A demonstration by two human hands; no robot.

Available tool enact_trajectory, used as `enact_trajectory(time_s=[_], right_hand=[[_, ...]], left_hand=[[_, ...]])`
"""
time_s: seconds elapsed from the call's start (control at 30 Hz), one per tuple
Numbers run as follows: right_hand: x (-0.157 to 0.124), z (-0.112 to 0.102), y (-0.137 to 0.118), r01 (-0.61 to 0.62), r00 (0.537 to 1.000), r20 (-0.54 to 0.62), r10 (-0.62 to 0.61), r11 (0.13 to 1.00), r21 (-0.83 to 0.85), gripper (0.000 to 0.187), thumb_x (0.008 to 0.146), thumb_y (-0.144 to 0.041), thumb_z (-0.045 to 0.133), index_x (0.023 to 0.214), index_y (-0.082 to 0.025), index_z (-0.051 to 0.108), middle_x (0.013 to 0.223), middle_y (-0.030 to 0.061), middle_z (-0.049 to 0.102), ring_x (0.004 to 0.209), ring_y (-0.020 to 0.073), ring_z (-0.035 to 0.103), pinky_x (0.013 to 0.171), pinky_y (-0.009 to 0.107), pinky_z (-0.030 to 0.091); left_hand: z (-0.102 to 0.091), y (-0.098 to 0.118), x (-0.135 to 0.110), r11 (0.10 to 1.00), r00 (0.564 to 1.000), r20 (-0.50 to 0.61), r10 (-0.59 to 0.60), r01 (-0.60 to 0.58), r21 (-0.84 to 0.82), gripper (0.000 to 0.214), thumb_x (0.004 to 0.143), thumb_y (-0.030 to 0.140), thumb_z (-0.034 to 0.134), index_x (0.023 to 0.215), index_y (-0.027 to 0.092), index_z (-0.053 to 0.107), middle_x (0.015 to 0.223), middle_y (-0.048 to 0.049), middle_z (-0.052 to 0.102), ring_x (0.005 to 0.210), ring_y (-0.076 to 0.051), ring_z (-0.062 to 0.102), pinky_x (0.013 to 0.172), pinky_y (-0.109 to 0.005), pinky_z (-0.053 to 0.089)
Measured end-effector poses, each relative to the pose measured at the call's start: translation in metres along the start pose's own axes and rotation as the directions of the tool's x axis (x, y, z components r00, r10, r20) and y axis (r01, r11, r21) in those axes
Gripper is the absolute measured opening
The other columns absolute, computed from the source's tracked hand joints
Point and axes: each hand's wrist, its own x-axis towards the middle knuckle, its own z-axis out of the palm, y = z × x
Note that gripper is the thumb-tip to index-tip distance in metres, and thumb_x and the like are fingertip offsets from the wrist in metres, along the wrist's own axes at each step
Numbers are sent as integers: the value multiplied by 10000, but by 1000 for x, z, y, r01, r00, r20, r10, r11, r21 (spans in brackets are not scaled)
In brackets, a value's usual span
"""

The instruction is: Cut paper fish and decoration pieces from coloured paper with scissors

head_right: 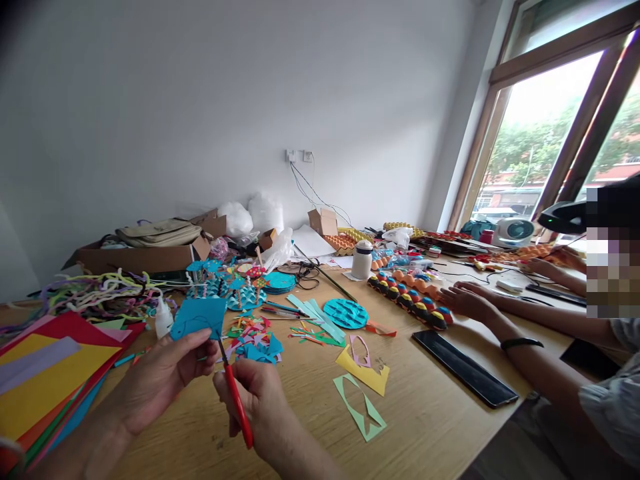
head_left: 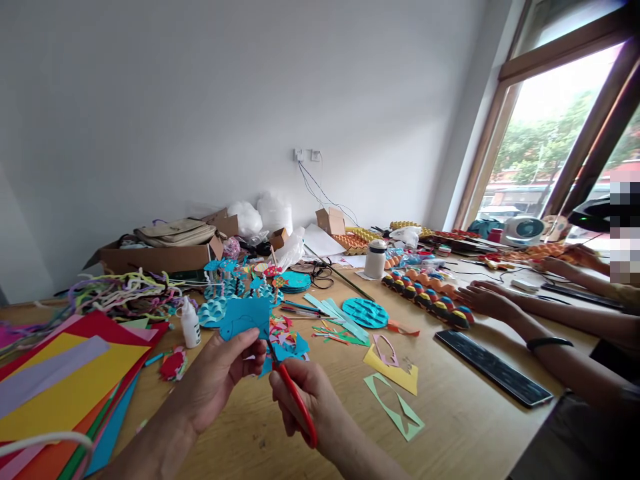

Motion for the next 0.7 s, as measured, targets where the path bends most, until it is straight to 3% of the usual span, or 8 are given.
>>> enact_trajectory(time_s=[0.13, 0.3, 0.5, 0.7], right_hand=[[-1, -11, -3, -6, 998, 63, 11, 996, -89, 370, 745, -486, 483, 571, -164, 433, 401, -75, 361, 301, 38, 370, 289, 128, 254], [-3, -20, -5, -10, 991, 127, 33, 984, -177, 374, 761, -482, 479, 573, -160, 453, 391, -66, 387, 306, 40, 376, 283, 128, 227], [-4, -14, -1, -9, 986, 169, -5, 997, 82, 475, 713, -605, 478, 569, -153, 450, 364, -63, 402, 298, 42, 364, 313, 149, 247], [-6, -5, 3, 64, 991, 100, -91, 967, 248, 486, 693, -615, 503, 592, -142, 464, 377, -63, 405, 321, 45, 380, 350, 163, 271]], left_hand=[[-10, 14, 3, 1000, 1000, -19, 2, -1, 27, 87, 677, 239, 662, 735, 187, 622, 657, 15, 626, 568, -137, 581, 513, -256, 496], [-23, 23, 7, 980, 997, 11, -82, 78, 185, 134, 644, 187, 697, 754, 163, 624, 660, -1, 627, 537, -97, 547, 465, -183, 468], [-15, 16, 5, 989, 998, 7, -61, 59, 136, 168, 617, 151, 711, 766, 176, 637, 655, 20, 632, 493, -74, 540, 454, -169, 473], [-3, 4, 2, 999, 999, -18, -31, 31, 19, 125, 607, 158, 721, 695, 187, 638, 625, 36, 647, 538, -96, 580, 508, -194, 500]])
